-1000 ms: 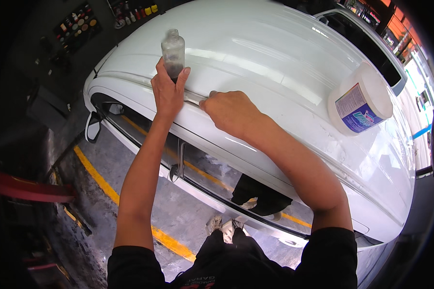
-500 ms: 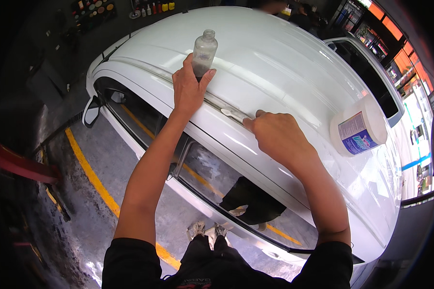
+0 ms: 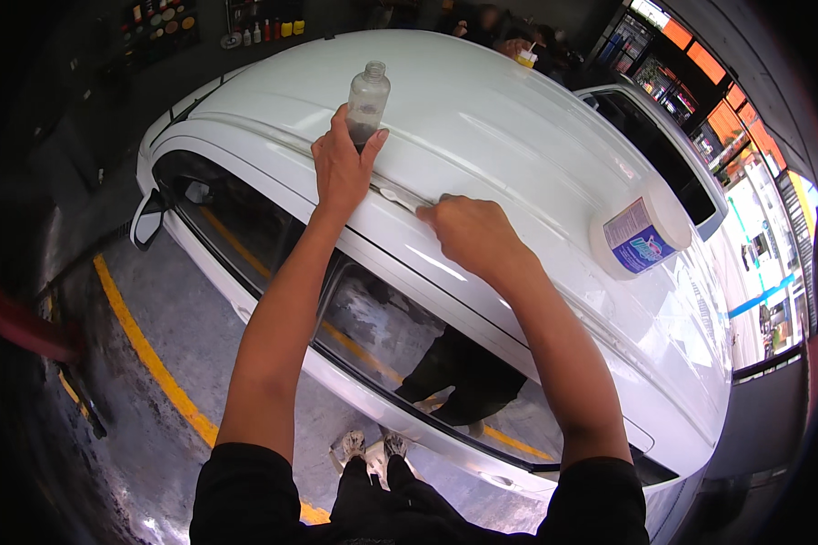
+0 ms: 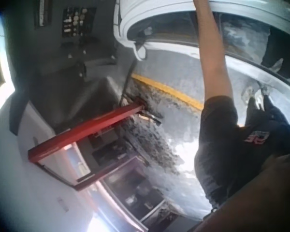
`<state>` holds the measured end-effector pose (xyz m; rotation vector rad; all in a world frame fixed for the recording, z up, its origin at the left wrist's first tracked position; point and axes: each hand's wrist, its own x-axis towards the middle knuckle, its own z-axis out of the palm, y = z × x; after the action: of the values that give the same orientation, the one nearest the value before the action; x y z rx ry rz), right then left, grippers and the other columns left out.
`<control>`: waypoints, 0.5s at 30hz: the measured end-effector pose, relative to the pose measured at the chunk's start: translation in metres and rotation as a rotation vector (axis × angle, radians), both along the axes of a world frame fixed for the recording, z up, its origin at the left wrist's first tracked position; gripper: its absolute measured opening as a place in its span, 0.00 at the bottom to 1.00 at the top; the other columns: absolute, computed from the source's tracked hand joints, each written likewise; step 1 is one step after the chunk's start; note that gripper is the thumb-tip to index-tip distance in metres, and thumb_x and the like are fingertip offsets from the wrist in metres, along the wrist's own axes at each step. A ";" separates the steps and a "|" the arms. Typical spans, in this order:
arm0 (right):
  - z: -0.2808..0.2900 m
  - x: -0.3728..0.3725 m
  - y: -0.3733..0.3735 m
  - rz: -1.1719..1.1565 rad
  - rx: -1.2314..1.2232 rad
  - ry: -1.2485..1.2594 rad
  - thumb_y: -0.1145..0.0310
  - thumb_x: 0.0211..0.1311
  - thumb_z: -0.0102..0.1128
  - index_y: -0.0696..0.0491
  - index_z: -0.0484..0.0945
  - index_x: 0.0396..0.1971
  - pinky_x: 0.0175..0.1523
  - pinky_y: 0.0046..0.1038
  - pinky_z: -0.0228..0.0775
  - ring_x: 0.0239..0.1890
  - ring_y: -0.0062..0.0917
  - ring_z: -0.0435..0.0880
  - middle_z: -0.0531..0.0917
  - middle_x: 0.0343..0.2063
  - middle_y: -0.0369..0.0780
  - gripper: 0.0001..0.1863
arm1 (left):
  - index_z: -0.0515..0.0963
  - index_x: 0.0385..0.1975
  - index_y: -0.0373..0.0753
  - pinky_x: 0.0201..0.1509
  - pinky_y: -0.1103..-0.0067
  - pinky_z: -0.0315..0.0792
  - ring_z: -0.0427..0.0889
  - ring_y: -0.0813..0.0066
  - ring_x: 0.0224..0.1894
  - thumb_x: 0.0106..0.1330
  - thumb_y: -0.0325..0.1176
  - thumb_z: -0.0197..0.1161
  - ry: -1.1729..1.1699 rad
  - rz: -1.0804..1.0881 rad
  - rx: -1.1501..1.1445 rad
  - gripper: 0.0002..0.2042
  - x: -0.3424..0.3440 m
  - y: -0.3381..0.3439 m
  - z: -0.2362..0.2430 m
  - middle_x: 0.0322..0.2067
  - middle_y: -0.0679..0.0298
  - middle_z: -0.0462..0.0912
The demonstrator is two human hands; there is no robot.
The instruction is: The person scrubs the rubber weatherstripping seam along the roofline of a white car using a toothbrush and a liquid from a bottle. They repeatedly apply the liquid and scrub the same section of the seam.
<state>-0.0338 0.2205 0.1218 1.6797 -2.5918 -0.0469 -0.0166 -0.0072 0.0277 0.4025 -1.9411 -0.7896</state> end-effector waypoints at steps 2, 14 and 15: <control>-0.004 -0.014 -0.009 -0.025 -0.008 -0.053 0.80 0.62 0.58 0.53 0.87 0.45 0.47 0.41 0.82 0.44 0.42 0.88 0.88 0.39 0.47 0.15 | 0.61 0.70 0.32 0.69 0.57 0.60 0.80 0.46 0.54 0.75 0.51 0.63 -0.032 -0.033 0.035 0.35 -0.012 0.016 0.008 0.49 0.43 0.84; 0.021 -0.070 0.095 -0.111 0.017 -0.680 0.78 0.68 0.59 0.51 0.86 0.57 0.52 0.29 0.77 0.42 0.29 0.89 0.91 0.40 0.43 0.20 | 0.62 0.67 0.28 0.60 0.55 0.71 0.83 0.43 0.50 0.74 0.51 0.64 -0.007 -0.001 0.002 0.35 -0.005 0.000 0.002 0.46 0.40 0.84; 0.006 -0.075 0.073 -0.045 -0.035 -0.660 0.76 0.68 0.58 0.51 0.86 0.57 0.52 0.31 0.78 0.42 0.33 0.89 0.91 0.43 0.45 0.19 | 0.62 0.66 0.27 0.58 0.56 0.73 0.83 0.44 0.49 0.74 0.49 0.65 -0.029 0.005 -0.023 0.34 -0.009 0.001 0.000 0.45 0.41 0.84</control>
<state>-0.1091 0.2930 0.1280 1.8647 -3.0354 0.6552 -0.0257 -0.0061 0.0281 0.4073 -1.9739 -0.7612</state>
